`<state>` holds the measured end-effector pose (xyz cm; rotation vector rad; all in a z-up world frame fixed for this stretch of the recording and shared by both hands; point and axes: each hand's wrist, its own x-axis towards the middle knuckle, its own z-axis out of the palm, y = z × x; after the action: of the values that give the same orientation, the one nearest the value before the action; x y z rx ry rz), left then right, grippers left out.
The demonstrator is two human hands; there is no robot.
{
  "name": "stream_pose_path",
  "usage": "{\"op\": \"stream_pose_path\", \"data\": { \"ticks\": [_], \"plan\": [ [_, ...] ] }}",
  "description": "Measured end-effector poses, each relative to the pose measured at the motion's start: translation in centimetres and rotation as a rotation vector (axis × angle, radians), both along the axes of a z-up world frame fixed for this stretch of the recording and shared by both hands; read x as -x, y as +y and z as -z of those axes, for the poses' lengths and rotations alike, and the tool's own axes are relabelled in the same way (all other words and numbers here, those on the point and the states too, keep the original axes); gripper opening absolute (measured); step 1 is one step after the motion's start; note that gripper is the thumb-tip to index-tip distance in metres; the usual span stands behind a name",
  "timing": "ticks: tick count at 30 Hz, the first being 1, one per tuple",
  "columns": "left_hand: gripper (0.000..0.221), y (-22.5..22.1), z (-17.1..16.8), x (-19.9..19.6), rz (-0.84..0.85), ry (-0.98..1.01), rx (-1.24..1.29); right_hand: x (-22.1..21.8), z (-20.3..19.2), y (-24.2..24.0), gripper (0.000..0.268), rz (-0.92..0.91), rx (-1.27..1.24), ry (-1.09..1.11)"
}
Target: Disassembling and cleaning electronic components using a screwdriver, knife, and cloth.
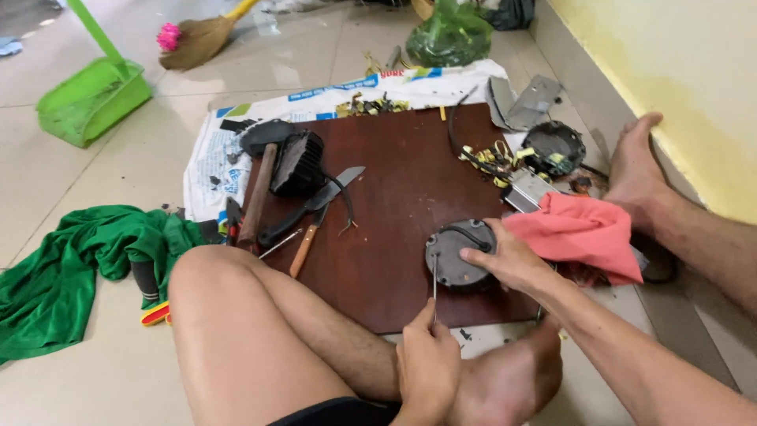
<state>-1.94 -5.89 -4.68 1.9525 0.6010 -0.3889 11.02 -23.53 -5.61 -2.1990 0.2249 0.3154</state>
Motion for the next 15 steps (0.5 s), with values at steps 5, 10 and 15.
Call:
{"op": "stream_pose_path", "data": {
  "ticks": [5,10,15],
  "plan": [
    [0.052,2.6,-3.7,-2.1,0.063,0.080,0.147,0.1,0.8,-0.3,0.083,0.013,0.020,-0.002],
    [0.043,5.5,-6.1,-5.9,0.550,-0.223,-0.409,-2.2,3.8,-2.4,0.082,-0.133,0.071,-0.142],
    [0.059,5.4,-7.6,-5.6,0.482,0.078,-0.242,-1.3,2.4,-1.7,0.075,-0.072,0.049,-0.091]
  ]
}}
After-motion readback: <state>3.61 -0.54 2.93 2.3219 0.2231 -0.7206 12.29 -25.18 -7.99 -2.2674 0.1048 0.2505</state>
